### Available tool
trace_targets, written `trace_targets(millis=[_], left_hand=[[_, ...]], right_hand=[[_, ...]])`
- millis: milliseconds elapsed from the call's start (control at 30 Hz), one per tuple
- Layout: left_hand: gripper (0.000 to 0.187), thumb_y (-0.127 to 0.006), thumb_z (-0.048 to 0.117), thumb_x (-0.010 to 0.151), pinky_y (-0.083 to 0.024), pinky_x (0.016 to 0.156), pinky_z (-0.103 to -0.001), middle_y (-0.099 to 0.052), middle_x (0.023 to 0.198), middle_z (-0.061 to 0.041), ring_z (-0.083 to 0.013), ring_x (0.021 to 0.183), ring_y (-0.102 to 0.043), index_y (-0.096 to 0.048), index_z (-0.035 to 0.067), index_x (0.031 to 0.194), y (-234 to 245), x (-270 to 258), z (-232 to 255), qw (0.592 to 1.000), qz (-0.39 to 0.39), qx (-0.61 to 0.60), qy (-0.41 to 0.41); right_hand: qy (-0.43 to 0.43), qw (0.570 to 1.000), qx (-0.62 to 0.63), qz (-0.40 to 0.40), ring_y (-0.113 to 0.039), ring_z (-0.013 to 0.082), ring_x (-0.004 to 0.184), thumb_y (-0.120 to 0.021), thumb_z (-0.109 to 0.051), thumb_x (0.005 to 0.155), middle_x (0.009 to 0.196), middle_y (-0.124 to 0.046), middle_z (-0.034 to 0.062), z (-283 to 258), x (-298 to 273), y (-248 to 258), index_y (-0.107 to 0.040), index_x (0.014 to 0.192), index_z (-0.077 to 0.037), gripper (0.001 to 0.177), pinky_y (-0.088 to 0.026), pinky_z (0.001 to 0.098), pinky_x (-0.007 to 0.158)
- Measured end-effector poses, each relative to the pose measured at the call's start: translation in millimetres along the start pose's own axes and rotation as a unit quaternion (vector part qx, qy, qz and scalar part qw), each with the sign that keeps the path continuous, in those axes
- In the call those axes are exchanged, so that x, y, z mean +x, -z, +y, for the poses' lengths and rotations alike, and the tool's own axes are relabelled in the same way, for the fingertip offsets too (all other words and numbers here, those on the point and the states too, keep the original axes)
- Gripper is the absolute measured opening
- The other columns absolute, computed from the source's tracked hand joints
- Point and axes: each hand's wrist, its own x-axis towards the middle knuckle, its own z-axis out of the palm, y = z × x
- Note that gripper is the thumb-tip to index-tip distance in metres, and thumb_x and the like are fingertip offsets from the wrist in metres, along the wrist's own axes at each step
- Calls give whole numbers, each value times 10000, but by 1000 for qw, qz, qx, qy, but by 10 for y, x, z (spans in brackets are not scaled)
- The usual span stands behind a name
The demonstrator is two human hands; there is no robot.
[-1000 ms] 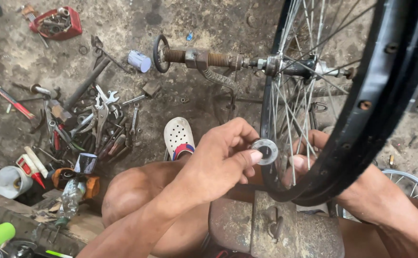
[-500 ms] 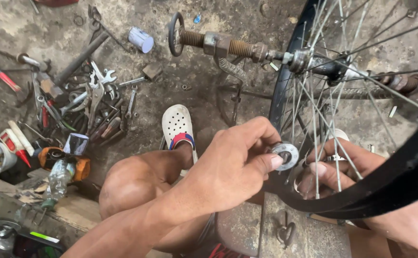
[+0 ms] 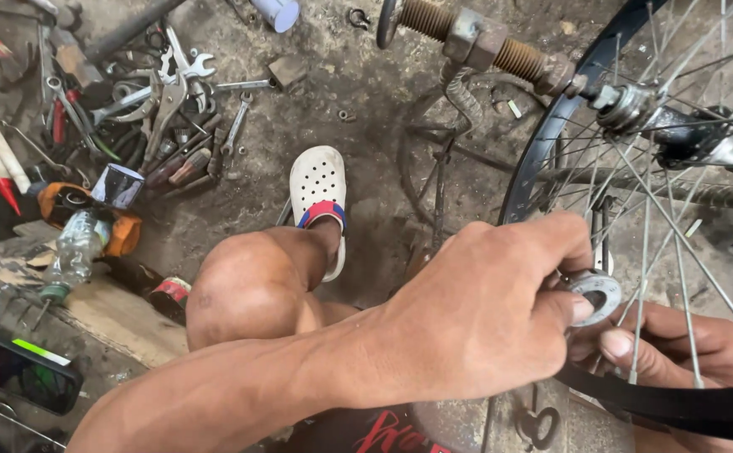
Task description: The person uses a spoke wrench to tighten the nipples on the spokes of a bicycle wheel mounted on a rusty truing stand. They rotate the wheel to access different spokes and continue adjusting the tension throughout the video.
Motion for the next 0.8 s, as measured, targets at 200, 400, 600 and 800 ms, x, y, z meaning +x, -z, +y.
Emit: trace_targets(millis=[200, 400, 600, 800], left_hand=[[157, -611, 98, 876, -539, 673, -494, -686, 780, -221, -418, 797, -722, -580, 22, 1009, 74, -26, 68, 999, 3, -45, 10], [222, -640, 119, 856, -548, 654, -512, -702, 749, -213, -428, 756, -716, -555, 18, 1034, 137, -40, 106, 999, -3, -49, 2], [253, -604, 135, 905, -580, 639, -500, -697, 742, -231, -397, 703, -741, -536, -21, 1092, 199, -39, 112, 995, -47, -81, 25], [243, -562, 115, 918, -585, 623, -509, -690, 745, -254, -413, 677, -751, -531, -20, 1117, 209, -15, 128, 987, -76, -129, 51]], right_hand=[[-157, 934, -315, 58, -658, 290, 677, -708, -112, 922, 877, -738, 241, 11, 88, 434, -753, 1122, 29, 248, -534, 443, 567], [-106, 968, -217, 71, -792, 276, 882, -779, -102, 903, 988, -797, 236, 329, -13, 707, -734, 1256, 13, 374, -598, 373, 752], [-22, 979, -201, 33, -791, 273, 1021, -807, -115, 872, 1110, -823, 202, 422, -31, 886, -692, 1406, -15, 555, -629, 415, 860], [-130, 937, -291, 145, -804, 305, 1006, -802, -87, 867, 1100, -772, 221, 294, -86, 714, -743, 1371, -13, 513, -636, 449, 857]])
